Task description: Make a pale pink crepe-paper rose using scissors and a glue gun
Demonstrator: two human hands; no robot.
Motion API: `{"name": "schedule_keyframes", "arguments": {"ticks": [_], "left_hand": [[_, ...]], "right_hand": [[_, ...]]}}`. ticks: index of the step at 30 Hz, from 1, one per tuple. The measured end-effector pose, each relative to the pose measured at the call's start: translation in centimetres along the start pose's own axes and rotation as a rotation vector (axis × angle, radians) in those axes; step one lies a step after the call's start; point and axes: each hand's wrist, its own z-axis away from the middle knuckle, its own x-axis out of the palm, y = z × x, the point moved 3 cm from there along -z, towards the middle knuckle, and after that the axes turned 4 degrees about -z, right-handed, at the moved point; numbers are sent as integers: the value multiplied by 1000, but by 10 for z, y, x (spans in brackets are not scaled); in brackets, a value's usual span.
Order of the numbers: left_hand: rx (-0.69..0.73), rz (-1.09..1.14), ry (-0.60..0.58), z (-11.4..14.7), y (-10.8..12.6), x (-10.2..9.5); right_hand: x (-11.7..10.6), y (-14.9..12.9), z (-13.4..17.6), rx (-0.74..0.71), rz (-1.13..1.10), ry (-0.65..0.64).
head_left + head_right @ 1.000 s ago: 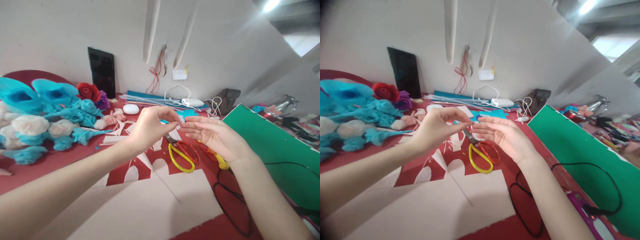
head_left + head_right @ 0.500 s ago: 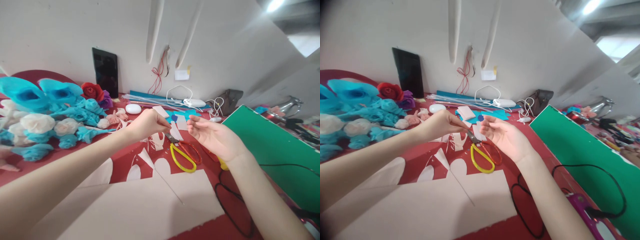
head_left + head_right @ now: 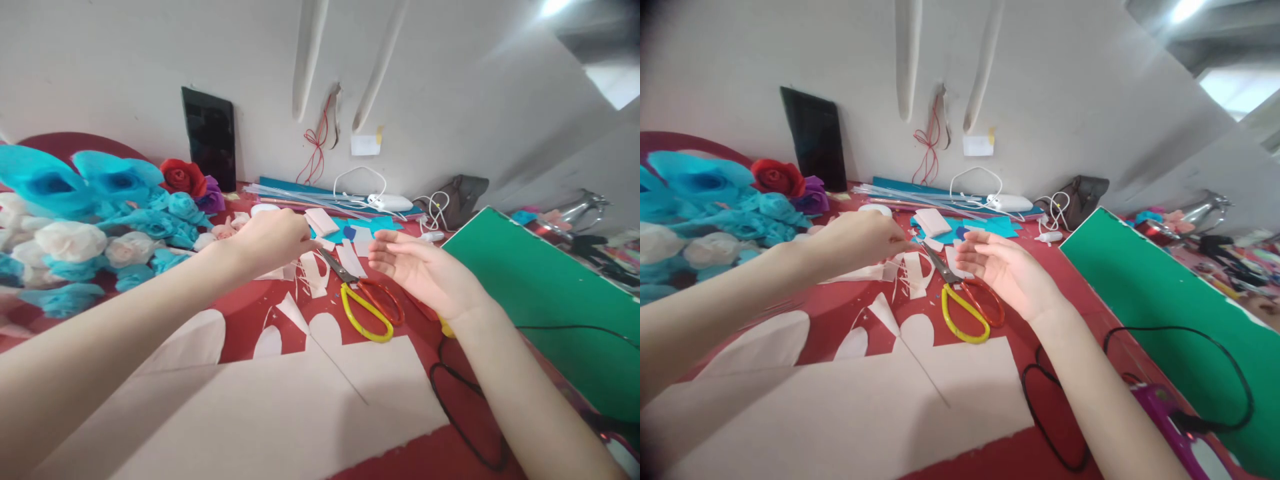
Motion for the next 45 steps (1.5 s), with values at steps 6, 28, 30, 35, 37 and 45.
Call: {"name": "schedule_keyframes", "arguments": {"ticks": [6,28,30,35,37,45], "left_hand": [[106,166,-159,5,18,7],[108,28,55,-1,9,-4],[166,-17,68,0,8,-2],[262,-64,-37,2,11,7],[223,-69,-75,1,8,11],[15,115,-136,-2,1,13]], "right_hand": [[5,0,2,7,32,-62],[-15,-5,9,11,1089,21],[-17,5,7,92,1219,-23],[-27,26,0,214,1490,14],[-27,32,-3,273,1546,2],[-25,29,-3,277,1545,70]]}}
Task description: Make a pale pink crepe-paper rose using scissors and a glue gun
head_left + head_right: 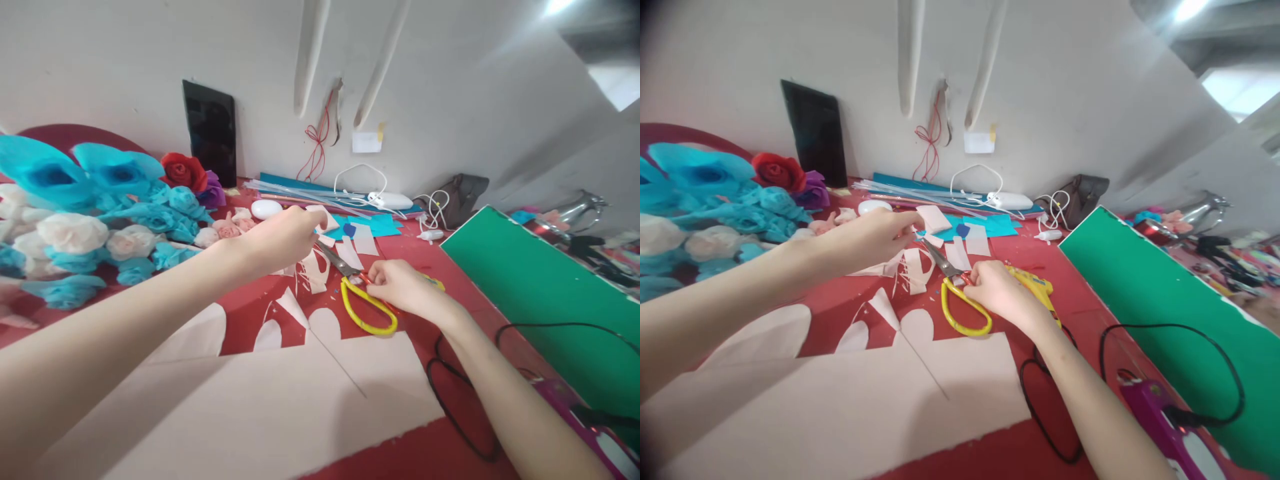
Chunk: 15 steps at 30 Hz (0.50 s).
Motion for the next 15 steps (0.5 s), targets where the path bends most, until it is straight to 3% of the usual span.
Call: {"name": "schedule_keyframes", "arguments": {"ticks": [8,15], "left_hand": [[-81,408,-276,14,35,17],[-66,659,-327,17,45,26]], "right_hand": [[-23,-11,13,-141,-318,235],[-27,-15,13,-184,-572,397]]}}
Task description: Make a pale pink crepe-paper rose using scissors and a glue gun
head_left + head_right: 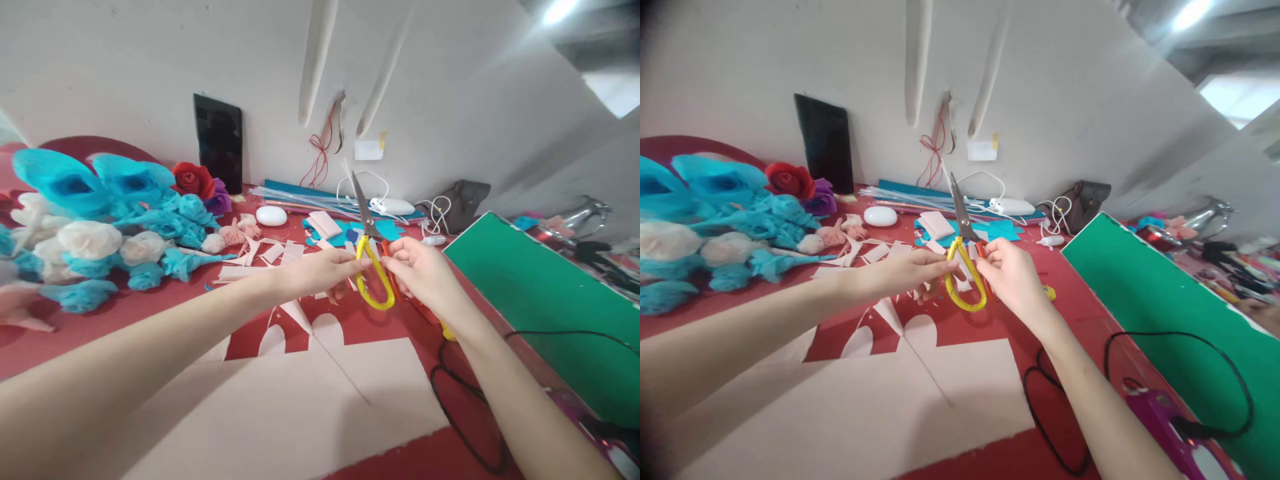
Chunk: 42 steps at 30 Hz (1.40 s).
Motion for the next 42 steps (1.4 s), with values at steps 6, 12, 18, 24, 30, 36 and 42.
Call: {"name": "schedule_keyframes", "arguments": {"ticks": [6,12,18,24,30,36,42], "left_hand": [[53,13,-53,0,2,5],[148,-5,9,-1,1,8],[273,97,-2,2,2,6],[332,138,-19,10,14,2],[242,-49,70,2,2,-14],[83,-329,116,-12,-21,-26],[27,-536,347,-10,-23,-41]], "right_hand": [[-5,-4,2,-4,-116,52],[-5,-2,-1,-9,-214,64],[0,-5,0,-4,-378,57],[0,-5,0,-8,-530,68],[1,-1,-4,-8,-671,86],[0,-3,-4,-32,-785,52],[-1,-8,-3,-63,-821,-5]]}}
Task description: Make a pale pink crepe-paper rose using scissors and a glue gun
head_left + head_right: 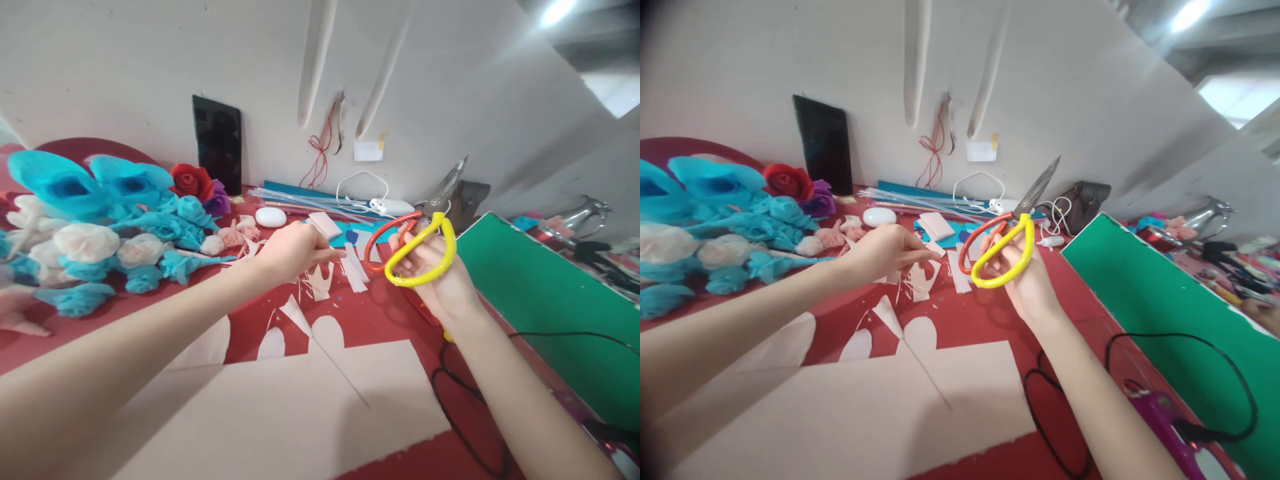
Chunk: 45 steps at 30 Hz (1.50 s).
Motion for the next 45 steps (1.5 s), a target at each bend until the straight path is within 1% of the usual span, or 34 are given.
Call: {"name": "schedule_keyframes", "arguments": {"ticks": [3,5,6,8,10,14,16,18,20,24,26,30,33,35,36,38,41,43,45], "left_hand": [[16,-2,115,0,-4,-5],[55,44,154,-1,-5,-5],[68,79,155,-1,-4,-4],[68,178,117,-2,-3,-1],[49,318,46,-1,3,2],[63,603,-140,7,26,6],[90,688,-217,13,38,6],[103,725,-236,17,46,7],[96,709,-193,20,48,8],[77,616,3,23,45,8],[67,605,78,23,41,8],[24,686,157,15,29,7],[-13,778,171,6,18,8],[-30,841,131,3,15,10],[-31,869,85,3,16,11],[-12,901,-44,7,22,13],[34,890,-236,14,33,17],[55,858,-291,16,35,19],[64,806,-302,16,32,20]], "right_hand": [[2,-1,2,1,2,-37],[3,-2,3,10,3,-61],[4,-3,3,15,3,-69],[4,-4,4,25,7,-78],[5,-5,4,31,17,-79],[6,-7,3,36,25,-77],[7,-8,4,34,15,-82],[8,-9,5,34,4,-95],[10,-8,5,42,-4,-116],[12,-4,6,62,-1,-152],[12,-2,5,65,5,-156],[11,-2,6,71,25,-152],[11,-2,7,80,41,-160],[12,-2,7,85,58,-163],[12,-1,7,87,67,-163],[12,0,7,88,83,-157],[13,2,7,84,92,-147],[13,4,7,93,90,-155],[13,5,7,106,82,-172]]}}
